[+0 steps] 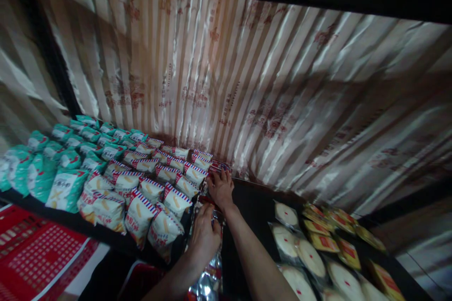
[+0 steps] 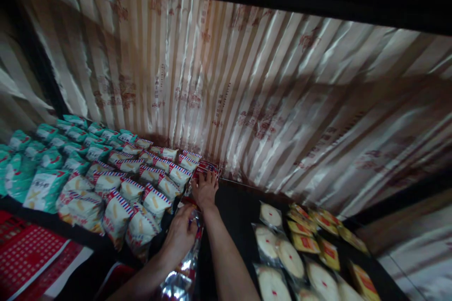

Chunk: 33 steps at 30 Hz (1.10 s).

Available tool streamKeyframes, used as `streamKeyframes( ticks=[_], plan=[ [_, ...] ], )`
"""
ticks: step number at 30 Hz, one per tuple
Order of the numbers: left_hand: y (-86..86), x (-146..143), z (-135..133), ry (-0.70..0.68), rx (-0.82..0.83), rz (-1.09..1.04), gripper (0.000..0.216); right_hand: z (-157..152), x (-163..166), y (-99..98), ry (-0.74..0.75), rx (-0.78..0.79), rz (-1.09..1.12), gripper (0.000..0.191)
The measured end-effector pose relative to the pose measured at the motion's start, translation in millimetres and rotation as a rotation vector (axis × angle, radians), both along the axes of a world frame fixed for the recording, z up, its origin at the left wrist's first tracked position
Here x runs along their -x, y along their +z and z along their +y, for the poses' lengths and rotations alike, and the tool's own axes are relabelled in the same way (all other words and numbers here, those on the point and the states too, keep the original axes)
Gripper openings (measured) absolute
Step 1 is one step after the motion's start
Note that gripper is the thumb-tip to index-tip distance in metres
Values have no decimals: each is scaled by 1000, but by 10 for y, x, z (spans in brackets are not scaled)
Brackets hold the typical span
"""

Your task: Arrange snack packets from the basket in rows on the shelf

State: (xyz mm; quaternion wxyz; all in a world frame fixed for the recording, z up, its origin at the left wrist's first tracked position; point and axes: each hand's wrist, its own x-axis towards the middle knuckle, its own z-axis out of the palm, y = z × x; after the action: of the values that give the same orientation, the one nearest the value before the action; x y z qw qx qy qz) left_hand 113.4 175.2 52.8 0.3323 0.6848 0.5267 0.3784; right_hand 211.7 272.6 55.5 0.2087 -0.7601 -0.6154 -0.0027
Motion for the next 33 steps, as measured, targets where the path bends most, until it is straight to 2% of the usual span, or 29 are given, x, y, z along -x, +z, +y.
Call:
streamKeyframes(
  ticks=[4, 8, 12, 16, 18, 22, 24, 27, 29, 33],
  plan=[
    [118, 83, -121, -18, -34, -5, 34, -172, -15, 55, 64, -164, 83, 36],
    [127, 191, -417, -34, 21, -4, 17, -561, -14, 45, 108, -259, 259, 36],
    [23, 337, -890, -110, 116, -69, 11, -1158, 92, 36, 142, -331, 429, 36],
    [-193, 625, -1402, -285, 223, -74, 9, -1851, 270, -6, 143, -360, 559, 35],
    [-346, 826, -1608, -340, 261, 36, 14, -2182, 355, -105, 114, -348, 607, 34],
    [-660, 1233, -1816, -301, 322, 347, 16, -2696, 539, -488, 89, -254, 681, 32],
    [-790, 1388, -1809, -227, 331, 404, 22, -2855, 671, -706, 71, -155, 748, 34],
    [-945, 1522, -1713, -59, 327, 516, 36, -2999, 914, -967, 139, 36, 807, 33],
    [-1030, 1551, -1635, -4, 340, 561, 40, -3061, 1070, -1085, 190, 133, 838, 32],
    [-1154, 1515, -1550, 82, 434, 550, 45, -3151, 1248, -1243, 224, 216, 847, 30]
  ],
)
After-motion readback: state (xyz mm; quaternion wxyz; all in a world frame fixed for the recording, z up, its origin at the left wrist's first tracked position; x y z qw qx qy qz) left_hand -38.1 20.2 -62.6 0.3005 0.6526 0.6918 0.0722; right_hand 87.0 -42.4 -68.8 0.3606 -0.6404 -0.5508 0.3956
